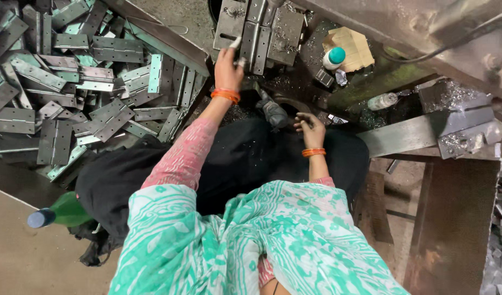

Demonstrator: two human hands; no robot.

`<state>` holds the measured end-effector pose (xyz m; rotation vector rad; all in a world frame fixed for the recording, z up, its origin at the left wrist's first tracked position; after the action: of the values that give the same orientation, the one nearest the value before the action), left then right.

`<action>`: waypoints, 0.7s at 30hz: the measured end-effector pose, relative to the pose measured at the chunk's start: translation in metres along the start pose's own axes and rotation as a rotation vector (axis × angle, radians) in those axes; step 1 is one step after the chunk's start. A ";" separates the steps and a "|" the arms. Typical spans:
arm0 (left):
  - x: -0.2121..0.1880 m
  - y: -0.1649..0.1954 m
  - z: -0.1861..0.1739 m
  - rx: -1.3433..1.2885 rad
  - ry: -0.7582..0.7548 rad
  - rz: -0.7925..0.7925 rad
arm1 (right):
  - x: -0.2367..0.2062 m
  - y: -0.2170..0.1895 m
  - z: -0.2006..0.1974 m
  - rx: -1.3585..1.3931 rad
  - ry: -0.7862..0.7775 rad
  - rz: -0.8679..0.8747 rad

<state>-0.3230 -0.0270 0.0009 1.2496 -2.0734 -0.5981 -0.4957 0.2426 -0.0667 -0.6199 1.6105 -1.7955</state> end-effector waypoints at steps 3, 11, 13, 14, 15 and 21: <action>-0.028 0.028 0.003 0.344 -0.053 0.337 | -0.007 -0.012 0.000 0.026 -0.003 -0.026; -0.010 0.035 0.046 0.696 -0.146 0.489 | -0.006 -0.107 0.098 -0.488 -0.345 -0.366; -0.004 0.035 0.051 0.694 -0.191 0.488 | -0.007 -0.108 0.132 -0.778 -0.416 -0.509; -0.002 0.035 0.053 0.697 -0.218 0.480 | -0.009 -0.105 0.142 -0.923 -0.453 -0.579; -0.002 0.033 0.056 0.700 -0.243 0.470 | -0.004 -0.092 0.141 -0.990 -0.462 -0.459; -0.011 0.036 0.061 0.631 -0.228 0.479 | -0.013 -0.014 0.095 -1.114 -0.411 -0.074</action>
<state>-0.3847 0.0017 -0.0207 0.9522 -2.7536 0.1615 -0.4214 0.1877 -0.0388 -1.4168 2.1825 -0.5757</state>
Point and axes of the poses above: each hand's wrist, its own x-axis towards the middle knuckle, its own z-axis out of the palm, y = z × x, the point moved 8 cm from there along x, towards the middle knuckle, and after that the axes turned 14 degrees about x, right-handed, at the moved point
